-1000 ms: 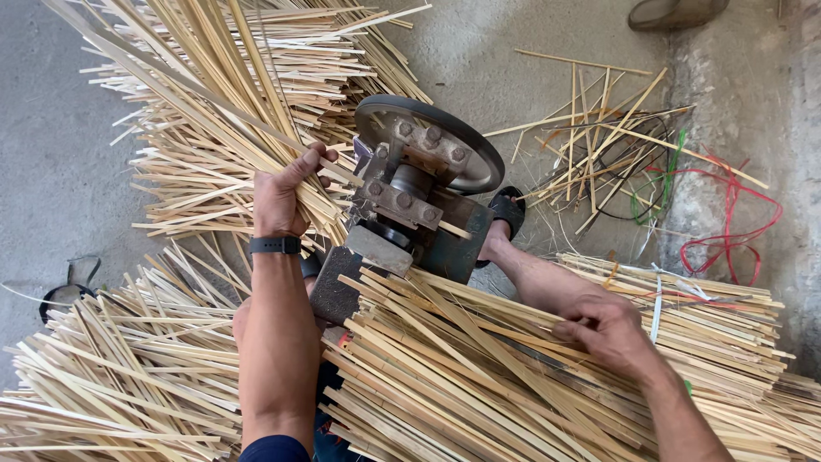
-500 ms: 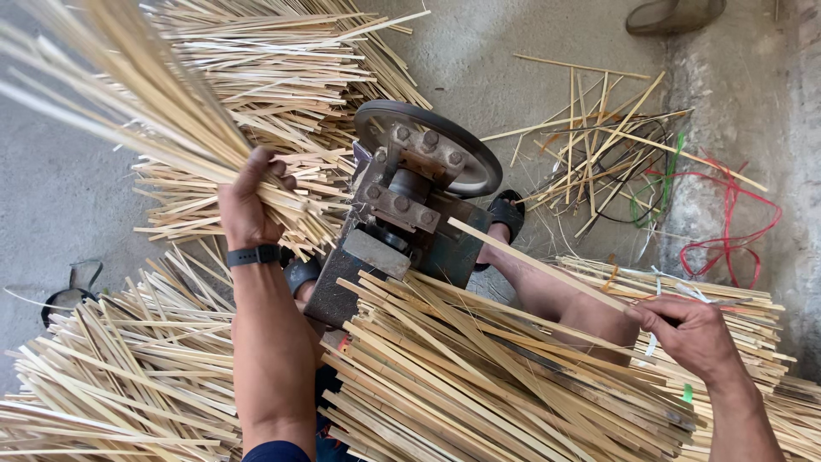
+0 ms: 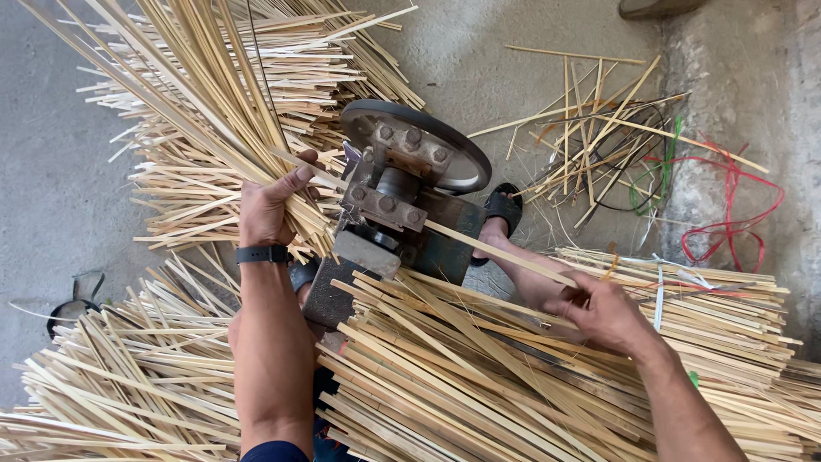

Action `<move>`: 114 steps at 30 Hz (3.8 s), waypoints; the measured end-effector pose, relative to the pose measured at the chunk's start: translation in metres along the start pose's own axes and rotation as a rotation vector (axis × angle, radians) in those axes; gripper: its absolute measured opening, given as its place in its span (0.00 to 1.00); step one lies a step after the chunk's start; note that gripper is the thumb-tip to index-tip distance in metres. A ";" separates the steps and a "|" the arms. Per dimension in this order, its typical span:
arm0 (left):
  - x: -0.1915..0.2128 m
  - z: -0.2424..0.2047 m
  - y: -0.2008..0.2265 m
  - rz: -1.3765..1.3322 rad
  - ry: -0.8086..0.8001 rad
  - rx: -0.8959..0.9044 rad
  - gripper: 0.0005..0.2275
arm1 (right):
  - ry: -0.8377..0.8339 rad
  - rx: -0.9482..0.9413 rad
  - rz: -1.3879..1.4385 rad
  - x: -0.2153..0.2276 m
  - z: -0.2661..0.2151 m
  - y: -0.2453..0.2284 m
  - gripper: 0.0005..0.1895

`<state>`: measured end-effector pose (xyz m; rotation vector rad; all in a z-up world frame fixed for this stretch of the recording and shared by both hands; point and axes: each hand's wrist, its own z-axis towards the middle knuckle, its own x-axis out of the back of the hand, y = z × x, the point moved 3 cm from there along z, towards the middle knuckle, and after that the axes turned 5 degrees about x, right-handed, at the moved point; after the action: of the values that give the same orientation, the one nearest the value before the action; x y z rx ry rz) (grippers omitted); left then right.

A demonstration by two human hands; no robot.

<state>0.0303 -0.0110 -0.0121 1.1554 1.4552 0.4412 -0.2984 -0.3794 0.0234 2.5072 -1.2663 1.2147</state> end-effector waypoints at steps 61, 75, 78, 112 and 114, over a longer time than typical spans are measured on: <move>0.032 0.003 0.010 -0.207 0.125 -0.171 0.09 | 0.459 0.477 0.344 0.044 -0.046 0.109 0.11; 0.005 0.000 0.004 -0.058 0.029 -0.079 0.17 | 0.591 0.402 0.272 0.033 -0.034 0.096 0.08; 0.008 -0.001 0.006 0.056 0.066 -0.050 0.17 | 0.560 0.338 0.255 0.032 -0.032 0.084 0.08; 0.021 0.003 0.009 -0.187 0.016 -0.108 0.17 | 0.387 0.356 0.268 0.006 0.003 0.058 0.12; 0.008 0.001 0.008 -0.094 -0.026 -0.080 0.18 | 0.345 0.375 0.246 0.001 0.007 0.041 0.14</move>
<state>0.0357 -0.0011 -0.0101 1.0215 1.4500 0.4139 -0.3231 -0.4091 0.0087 2.2552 -1.3878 2.0064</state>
